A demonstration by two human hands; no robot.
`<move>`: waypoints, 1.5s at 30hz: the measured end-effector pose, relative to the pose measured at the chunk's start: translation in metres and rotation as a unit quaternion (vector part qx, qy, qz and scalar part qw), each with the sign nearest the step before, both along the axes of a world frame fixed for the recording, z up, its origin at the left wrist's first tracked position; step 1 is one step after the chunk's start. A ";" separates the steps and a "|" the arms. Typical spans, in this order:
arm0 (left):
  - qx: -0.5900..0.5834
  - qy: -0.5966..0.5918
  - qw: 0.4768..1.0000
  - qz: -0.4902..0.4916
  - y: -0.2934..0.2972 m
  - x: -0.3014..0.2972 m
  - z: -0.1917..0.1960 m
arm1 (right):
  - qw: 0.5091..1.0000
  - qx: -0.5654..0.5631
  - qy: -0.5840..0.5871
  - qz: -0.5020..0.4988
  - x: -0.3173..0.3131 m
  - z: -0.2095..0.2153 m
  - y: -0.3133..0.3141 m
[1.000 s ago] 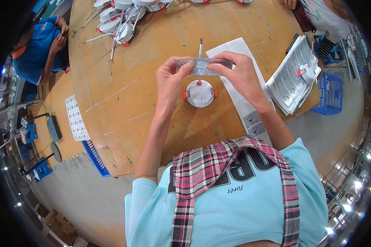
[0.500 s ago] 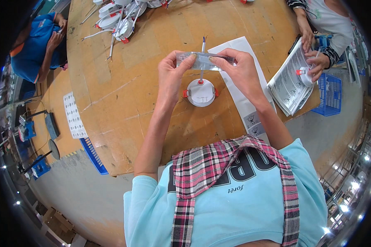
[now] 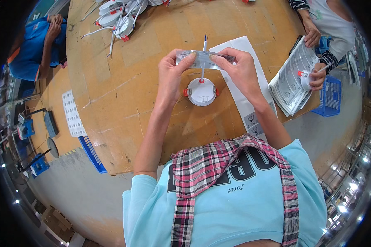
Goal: The person peels adhesive labels from a backing sheet and wraps them around the wires of small light fixtures by hand, setting the labeled lights onto the table.
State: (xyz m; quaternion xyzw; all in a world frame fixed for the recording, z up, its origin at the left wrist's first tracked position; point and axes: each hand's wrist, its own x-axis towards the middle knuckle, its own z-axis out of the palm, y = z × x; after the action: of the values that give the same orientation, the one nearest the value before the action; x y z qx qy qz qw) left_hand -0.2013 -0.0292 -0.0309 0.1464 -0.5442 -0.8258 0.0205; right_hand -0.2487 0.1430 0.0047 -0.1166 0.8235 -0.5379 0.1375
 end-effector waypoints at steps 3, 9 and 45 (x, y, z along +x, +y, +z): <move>0.006 0.000 1.000 0.003 0.001 -0.001 -0.001 | 1.000 -0.004 -0.001 -0.002 -0.001 -0.002 0.000; 0.006 0.003 1.000 -0.001 0.002 -0.001 -0.002 | 1.000 -0.019 -0.001 -0.004 0.001 -0.004 0.001; -0.076 0.030 0.995 0.060 0.024 0.020 -0.004 | 0.998 -0.052 -0.017 -0.029 -0.004 -0.007 0.008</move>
State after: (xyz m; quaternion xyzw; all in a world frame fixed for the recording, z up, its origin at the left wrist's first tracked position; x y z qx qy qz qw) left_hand -0.1811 -0.0055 -0.0347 0.1523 -0.5945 -0.7835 0.0974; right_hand -0.2526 0.1514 -0.0024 -0.0903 0.7952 -0.5855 0.1297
